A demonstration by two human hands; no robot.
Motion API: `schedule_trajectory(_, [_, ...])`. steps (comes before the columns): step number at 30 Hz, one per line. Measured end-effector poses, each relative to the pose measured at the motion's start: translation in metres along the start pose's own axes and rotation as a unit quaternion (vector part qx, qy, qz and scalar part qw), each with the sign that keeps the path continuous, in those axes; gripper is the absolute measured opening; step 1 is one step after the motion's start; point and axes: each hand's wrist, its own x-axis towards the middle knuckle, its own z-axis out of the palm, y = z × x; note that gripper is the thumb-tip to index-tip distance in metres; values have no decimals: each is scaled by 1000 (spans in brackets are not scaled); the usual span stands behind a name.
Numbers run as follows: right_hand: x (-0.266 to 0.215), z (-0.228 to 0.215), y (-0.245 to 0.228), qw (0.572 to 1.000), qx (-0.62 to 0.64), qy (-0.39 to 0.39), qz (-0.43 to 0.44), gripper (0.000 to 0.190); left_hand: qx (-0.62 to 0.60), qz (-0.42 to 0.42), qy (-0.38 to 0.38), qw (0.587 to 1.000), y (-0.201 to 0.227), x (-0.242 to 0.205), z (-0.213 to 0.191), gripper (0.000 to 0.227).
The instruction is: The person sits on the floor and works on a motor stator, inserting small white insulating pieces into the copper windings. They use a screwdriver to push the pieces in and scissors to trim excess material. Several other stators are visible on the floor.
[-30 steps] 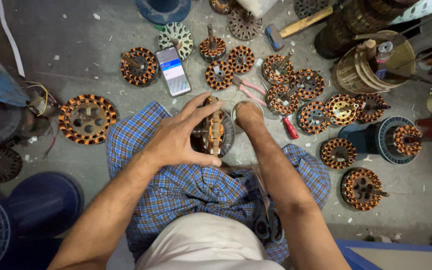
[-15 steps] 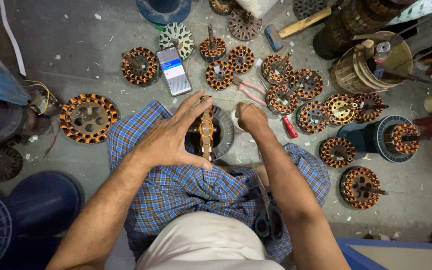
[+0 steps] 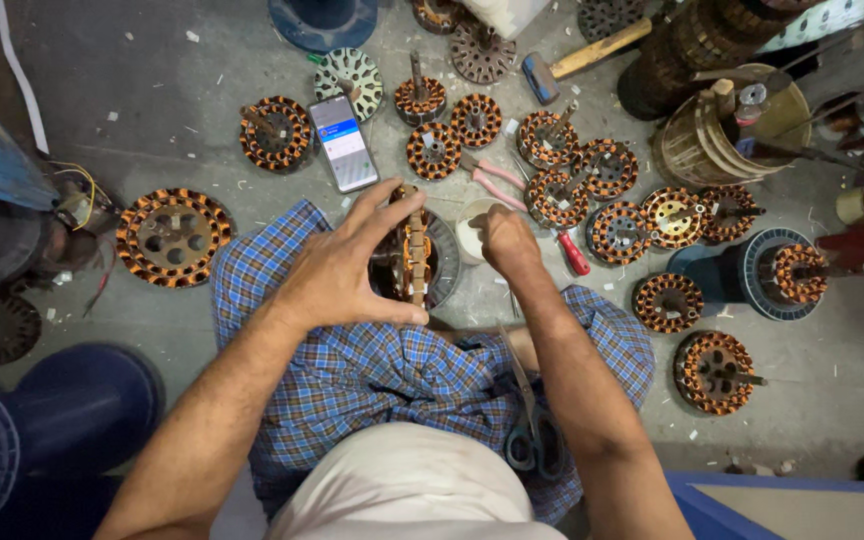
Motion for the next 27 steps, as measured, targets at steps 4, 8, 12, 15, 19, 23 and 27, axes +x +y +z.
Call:
schedule_trajectory(4, [-7, -10, -7, 998, -20, 17, -52, 19, -7, 10, 39, 999, -5, -5, 7, 127])
schedule_trajectory(8, [-10, -34, -32, 999, -34, -24, 14, 18, 5, 8, 32, 999, -7, -6, 8, 130])
schedule_trajectory(12, [-11, -45, -45, 999, -16, -33, 31, 23, 40, -19, -14, 999, -4, -4, 4, 133])
schedule_trajectory(15, [-10, -43, -41, 999, 1, -26, 32, 19, 42, -13, -13, 999, -1, -2, 2, 133])
schedule_trajectory(19, [-12, -37, -35, 1000, 15, -5, 5, 19, 30, -19, -19, 999, -2, 0, 5, 129])
schedule_trajectory(23, [-16, -39, -38, 999, 30, 20, -16, 20, 7, 7, -3, 1000, -10, -5, 8, 128])
schedule_trajectory(27, [-17, -41, -39, 998, 51, 36, -12, 16, -6, 25, 31, 999, -17, -13, 10, 133])
